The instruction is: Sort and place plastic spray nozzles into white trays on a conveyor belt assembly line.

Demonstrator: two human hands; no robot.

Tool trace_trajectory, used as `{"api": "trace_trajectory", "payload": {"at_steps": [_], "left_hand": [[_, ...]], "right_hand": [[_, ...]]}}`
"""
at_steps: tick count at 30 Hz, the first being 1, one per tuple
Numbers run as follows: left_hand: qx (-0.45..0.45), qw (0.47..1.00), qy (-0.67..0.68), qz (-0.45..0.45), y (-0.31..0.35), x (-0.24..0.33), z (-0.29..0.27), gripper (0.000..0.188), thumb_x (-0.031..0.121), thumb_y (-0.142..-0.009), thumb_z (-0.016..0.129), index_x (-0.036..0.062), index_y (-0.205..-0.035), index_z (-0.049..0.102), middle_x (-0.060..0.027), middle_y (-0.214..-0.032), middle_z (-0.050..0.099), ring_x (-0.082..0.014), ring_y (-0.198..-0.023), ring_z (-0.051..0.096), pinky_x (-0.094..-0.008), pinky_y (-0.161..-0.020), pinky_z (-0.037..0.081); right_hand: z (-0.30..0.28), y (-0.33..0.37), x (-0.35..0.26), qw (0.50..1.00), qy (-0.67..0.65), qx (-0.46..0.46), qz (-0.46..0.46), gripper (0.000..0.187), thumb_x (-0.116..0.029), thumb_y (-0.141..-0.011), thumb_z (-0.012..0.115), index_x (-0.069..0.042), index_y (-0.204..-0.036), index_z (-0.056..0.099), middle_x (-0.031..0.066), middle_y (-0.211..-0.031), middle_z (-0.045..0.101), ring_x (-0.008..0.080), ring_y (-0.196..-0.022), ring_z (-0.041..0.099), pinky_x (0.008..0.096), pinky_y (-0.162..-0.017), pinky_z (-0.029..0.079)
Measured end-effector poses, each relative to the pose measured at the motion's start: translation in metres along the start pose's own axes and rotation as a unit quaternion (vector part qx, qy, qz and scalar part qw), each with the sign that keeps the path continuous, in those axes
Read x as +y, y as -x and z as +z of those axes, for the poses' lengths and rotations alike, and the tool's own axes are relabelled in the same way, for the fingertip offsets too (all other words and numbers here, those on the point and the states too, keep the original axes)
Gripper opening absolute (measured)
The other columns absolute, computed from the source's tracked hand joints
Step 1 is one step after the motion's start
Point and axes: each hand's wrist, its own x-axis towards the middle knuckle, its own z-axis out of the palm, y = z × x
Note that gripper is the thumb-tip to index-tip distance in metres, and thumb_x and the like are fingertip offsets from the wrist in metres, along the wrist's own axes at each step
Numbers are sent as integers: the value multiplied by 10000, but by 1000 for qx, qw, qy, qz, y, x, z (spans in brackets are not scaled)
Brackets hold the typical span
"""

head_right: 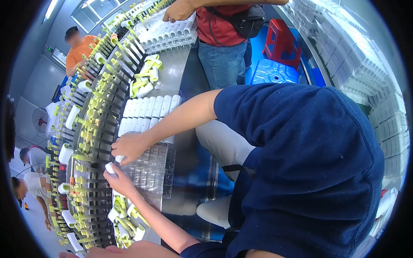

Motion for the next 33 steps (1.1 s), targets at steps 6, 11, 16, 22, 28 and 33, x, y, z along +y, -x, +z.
{"api": "trace_trajectory", "payload": {"at_steps": [6,11,16,22,28,33], "left_hand": [[6,1000,-13,1,1,1,-2,383,327,-963,528,-18,-1128,551,-211,-1047,623,-387,-928,609,-436,-783,468],[71,996,35,46,4,19,-8,387,291,-965,557,-53,-1141,536,-230,-1031,623,-369,-920,621,-436,-766,483],[196,970,26,142,1,60,-32,373,238,-945,614,-61,-1152,533,-203,-983,652,-318,-837,668,-393,-693,529],[-3,959,274,75,-66,155,-43,404,291,-956,597,-54,-1147,506,-161,-1010,652,-204,-862,674,-320,-726,539],[-71,916,395,-12,-158,164,27,540,333,-944,594,-143,-1154,448,-227,-1077,627,-266,-934,670,-319,-767,557],[0,967,251,-51,-200,145,36,505,401,-910,610,-92,-1016,603,-147,-935,679,-186,-748,659,-291,-680,517]], "right_hand": [[-1,-1,-2,1000,-10,-6,3,431,-454,-820,628,-47,-960,598,139,-906,577,328,-800,624,438,-681,508],[-3,1,1,1000,-10,6,5,443,-454,-813,633,-42,-973,592,140,-917,576,327,-820,622,441,-693,509],[-4,0,-3,1000,-20,-6,17,458,-446,-800,647,-41,-1005,596,142,-928,581,332,-819,622,447,-700,512],[-2,-5,-6,999,-16,-36,18,468,-453,-856,593,-42,-1076,558,129,-973,547,306,-849,598,446,-742,480],[-6,-2,-5,998,-19,-47,35,453,-454,-849,597,-43,-1036,568,131,-968,559,303,-867,600,445,-745,487],[-5,-3,-4,998,-23,-49,43,462,-447,-837,610,-37,-1049,582,141,-980,584,310,-902,613,440,-728,500]]}}
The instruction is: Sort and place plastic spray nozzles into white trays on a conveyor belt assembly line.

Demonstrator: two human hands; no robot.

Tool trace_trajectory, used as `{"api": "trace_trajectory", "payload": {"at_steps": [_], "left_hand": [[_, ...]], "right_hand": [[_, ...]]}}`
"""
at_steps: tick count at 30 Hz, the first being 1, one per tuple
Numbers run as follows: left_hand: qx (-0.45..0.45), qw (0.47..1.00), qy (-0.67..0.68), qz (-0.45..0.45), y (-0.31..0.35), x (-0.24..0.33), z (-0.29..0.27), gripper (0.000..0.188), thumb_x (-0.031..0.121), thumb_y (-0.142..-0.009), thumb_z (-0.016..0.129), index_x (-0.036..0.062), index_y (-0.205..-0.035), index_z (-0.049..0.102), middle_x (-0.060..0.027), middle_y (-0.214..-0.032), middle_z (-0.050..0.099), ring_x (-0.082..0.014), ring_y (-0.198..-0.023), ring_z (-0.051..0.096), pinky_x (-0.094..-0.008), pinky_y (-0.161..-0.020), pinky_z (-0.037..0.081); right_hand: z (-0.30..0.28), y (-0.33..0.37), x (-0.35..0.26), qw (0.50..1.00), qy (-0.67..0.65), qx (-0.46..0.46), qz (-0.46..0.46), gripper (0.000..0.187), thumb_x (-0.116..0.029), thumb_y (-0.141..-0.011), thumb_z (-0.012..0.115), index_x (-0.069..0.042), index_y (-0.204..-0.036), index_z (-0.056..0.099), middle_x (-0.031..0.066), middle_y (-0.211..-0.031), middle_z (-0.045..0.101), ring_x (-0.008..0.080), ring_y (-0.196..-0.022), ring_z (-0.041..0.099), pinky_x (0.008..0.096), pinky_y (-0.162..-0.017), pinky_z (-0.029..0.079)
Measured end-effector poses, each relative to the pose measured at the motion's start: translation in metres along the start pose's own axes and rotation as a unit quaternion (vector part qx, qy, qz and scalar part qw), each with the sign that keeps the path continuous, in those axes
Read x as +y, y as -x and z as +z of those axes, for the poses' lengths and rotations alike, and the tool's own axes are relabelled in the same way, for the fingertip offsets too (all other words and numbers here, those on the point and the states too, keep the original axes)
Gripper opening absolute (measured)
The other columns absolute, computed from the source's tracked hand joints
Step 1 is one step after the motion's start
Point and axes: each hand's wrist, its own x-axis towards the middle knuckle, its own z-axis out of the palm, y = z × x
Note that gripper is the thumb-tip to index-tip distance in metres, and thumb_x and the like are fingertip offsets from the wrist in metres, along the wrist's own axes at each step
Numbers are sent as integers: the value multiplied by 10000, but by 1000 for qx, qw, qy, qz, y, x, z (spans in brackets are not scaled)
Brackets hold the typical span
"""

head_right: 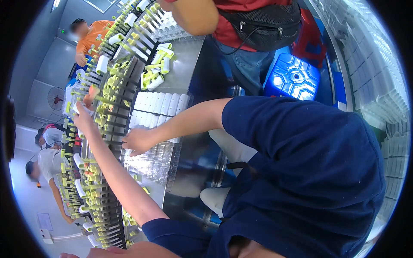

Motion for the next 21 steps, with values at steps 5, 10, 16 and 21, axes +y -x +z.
{"api": "trace_trajectory", "payload": {"at_steps": [5,10,16,21], "left_hand": [[-116,991,49,-46,-25,-9,-28,433,371,-880,665,-41,-1006,622,-87,-894,639,-166,-756,625,-296,-648,510],[-256,930,-263,-29,-57,8,-63,392,344,-879,661,-33,-959,591,-115,-867,623,-175,-632,617,-307,-465,478],[-112,839,-531,42,3,2,-68,471,375,-856,630,-21,-1084,517,-222,-919,659,-317,-743,690,-442,-641,544],[37,783,-590,195,33,-4,-104,533,479,-849,603,18,-1111,539,-201,-1043,638,-406,-922,634,-506,-774,498]], "right_hand": [[3,1,2,1000,5,25,-11,469,-431,-818,645,-36,-1066,594,128,-998,589,292,-879,609,432,-739,490],[5,1,-2,997,11,71,-41,436,-425,-804,662,-32,-983,602,117,-906,585,282,-831,611,422,-711,491],[7,8,8,996,26,82,-31,418,-426,-800,663,-43,-955,604,111,-887,577,283,-794,613,419,-672,493],[10,1,7,994,9,95,-45,404,-424,-823,653,-46,-944,576,119,-879,558,300,-770,614,425,-664,493]]}}
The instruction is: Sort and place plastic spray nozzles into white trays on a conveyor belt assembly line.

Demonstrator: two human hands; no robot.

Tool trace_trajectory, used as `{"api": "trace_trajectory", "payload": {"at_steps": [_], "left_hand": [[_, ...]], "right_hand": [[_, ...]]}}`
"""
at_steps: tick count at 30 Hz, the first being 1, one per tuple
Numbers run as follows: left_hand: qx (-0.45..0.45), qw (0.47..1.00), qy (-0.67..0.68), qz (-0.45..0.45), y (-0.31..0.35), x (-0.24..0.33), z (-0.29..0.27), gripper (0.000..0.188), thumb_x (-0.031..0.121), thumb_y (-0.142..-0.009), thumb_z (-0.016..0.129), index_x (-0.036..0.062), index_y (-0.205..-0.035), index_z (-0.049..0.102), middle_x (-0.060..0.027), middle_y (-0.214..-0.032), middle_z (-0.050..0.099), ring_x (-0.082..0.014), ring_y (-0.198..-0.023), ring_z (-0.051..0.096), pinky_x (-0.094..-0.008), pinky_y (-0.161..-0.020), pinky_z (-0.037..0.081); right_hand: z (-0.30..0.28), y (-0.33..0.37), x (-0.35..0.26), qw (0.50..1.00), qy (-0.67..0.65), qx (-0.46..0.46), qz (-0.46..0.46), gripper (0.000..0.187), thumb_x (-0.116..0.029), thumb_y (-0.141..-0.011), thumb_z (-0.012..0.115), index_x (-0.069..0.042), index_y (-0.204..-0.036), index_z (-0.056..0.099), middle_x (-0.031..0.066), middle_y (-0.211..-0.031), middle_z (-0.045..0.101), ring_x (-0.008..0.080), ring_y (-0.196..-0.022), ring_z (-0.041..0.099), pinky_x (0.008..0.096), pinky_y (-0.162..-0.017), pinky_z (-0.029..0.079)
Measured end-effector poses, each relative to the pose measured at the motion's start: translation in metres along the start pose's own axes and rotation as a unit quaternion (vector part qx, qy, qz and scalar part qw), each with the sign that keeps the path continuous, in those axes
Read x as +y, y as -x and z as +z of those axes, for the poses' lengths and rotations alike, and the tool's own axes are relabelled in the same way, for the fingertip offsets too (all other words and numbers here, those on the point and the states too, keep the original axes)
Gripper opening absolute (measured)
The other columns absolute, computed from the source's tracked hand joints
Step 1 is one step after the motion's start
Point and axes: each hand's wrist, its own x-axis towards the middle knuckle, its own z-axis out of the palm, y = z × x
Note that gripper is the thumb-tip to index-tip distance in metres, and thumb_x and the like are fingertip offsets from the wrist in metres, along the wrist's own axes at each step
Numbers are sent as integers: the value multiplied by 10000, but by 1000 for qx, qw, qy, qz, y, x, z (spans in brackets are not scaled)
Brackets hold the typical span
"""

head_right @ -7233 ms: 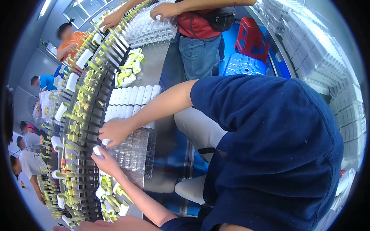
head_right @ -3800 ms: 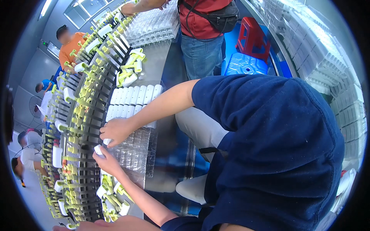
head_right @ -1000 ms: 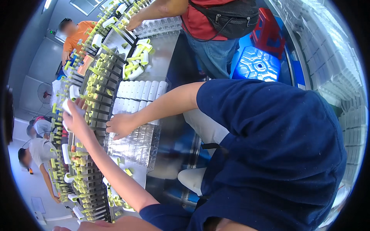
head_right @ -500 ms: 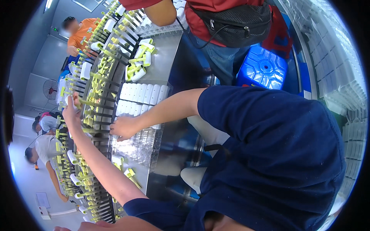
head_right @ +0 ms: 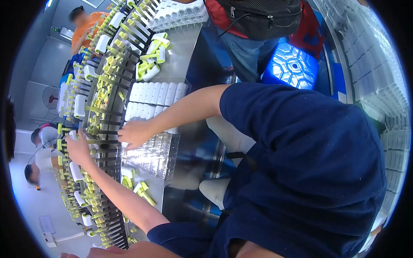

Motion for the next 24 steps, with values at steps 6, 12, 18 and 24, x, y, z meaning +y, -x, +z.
{"api": "trace_trajectory", "payload": {"at_steps": [6,12,18,24], "left_hand": [[350,933,-8,80,58,6,-16,234,193,-870,621,60,-1063,603,-105,-992,618,-313,-920,595,-451,-770,464],[36,942,325,78,134,76,18,217,208,-879,605,0,-938,610,-149,-881,631,-342,-850,593,-439,-739,470],[-32,975,189,113,145,88,80,271,264,-874,571,2,-940,601,-182,-894,586,-383,-880,561,-486,-753,457],[-33,989,140,-12,148,94,82,351,369,-816,592,37,-931,602,-152,-911,592,-357,-924,561,-500,-771,447]], "right_hand": [[-34,-17,-3,963,-190,142,130,397,-432,-872,615,-52,-987,593,144,-913,580,360,-784,623,461,-688,492],[-81,-43,5,926,-232,256,154,398,-403,-876,619,-16,-967,596,191,-888,596,389,-847,600,458,-728,471],[-59,-8,7,936,-227,186,193,409,-414,-887,607,-27,-1019,592,191,-926,608,380,-864,603,456,-741,467],[-42,8,27,880,-269,236,313,438,-429,-872,615,6,-817,614,212,-765,650,380,-727,633,430,-659,476]]}}
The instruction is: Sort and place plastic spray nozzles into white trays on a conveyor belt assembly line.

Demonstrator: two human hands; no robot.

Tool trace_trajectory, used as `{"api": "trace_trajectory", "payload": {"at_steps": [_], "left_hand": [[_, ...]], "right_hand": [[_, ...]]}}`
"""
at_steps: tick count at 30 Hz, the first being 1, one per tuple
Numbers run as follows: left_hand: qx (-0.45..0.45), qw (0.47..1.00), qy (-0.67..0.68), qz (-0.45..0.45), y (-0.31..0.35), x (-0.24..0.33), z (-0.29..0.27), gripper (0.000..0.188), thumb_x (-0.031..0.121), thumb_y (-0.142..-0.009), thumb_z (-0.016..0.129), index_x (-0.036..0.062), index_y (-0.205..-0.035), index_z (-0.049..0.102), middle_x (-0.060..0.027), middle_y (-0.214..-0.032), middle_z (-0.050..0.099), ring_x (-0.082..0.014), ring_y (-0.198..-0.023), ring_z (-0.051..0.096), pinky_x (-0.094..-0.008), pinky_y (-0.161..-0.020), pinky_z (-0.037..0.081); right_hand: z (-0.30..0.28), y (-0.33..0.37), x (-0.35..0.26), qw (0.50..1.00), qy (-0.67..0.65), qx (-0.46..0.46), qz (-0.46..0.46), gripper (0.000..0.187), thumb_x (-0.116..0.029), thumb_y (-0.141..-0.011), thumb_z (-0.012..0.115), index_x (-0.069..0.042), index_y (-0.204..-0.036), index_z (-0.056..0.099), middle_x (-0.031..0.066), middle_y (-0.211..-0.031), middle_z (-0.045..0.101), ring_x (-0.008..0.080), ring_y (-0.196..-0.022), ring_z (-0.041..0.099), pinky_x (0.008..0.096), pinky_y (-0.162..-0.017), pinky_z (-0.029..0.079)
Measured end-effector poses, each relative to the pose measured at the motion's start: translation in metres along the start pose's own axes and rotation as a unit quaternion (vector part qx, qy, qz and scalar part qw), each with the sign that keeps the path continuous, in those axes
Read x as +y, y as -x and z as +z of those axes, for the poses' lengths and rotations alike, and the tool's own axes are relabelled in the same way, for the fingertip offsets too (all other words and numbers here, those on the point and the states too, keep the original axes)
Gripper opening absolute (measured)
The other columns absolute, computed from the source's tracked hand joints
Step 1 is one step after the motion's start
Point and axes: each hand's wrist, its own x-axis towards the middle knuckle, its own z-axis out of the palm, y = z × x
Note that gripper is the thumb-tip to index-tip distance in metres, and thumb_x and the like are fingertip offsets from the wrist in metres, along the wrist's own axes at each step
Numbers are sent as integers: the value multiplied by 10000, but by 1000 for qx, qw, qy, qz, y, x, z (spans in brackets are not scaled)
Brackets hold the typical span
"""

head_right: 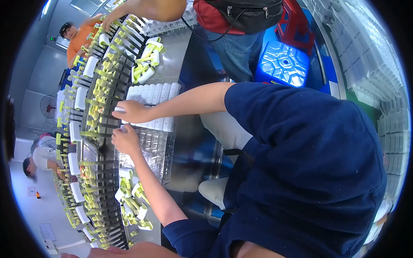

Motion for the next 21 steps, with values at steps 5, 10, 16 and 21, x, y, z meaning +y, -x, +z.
{"api": "trace_trajectory", "payload": {"at_steps": [5,10,16,21], "left_hand": [[12,999,-33,-31,0,-9,5,432,433,-804,579,37,-974,608,-143,-951,597,-349,-973,548,-495,-808,438],[-32,998,-2,-55,-2,-21,13,481,461,-824,571,27,-1023,626,-153,-1032,585,-353,-1004,535,-499,-832,428],[-9,998,22,-54,-6,-17,17,429,443,-842,598,54,-1007,671,-170,-1075,569,-353,-1051,496,-488,-839,420],[12,996,48,-68,-4,-21,15,430,452,-873,607,55,-1029,658,-153,-1100,562,-346,-1043,502,-508,-839,411]], "right_hand": [[4,-3,3,997,55,-40,46,512,-500,-855,597,9,-850,656,214,-782,661,354,-752,647,418,-696,482],[2,-3,1,995,50,-67,62,525,-512,-855,588,8,-858,661,216,-790,662,356,-762,644,420,-706,480],[-6,-4,1,994,67,-64,51,531,-518,-859,580,5,-866,667,229,-825,662,378,-801,645,434,-732,484],[-6,-2,-1,993,78,-73,50,561,-532,-867,563,21,-864,656,245,-835,654,399,-806,635,453,-740,475]]}}
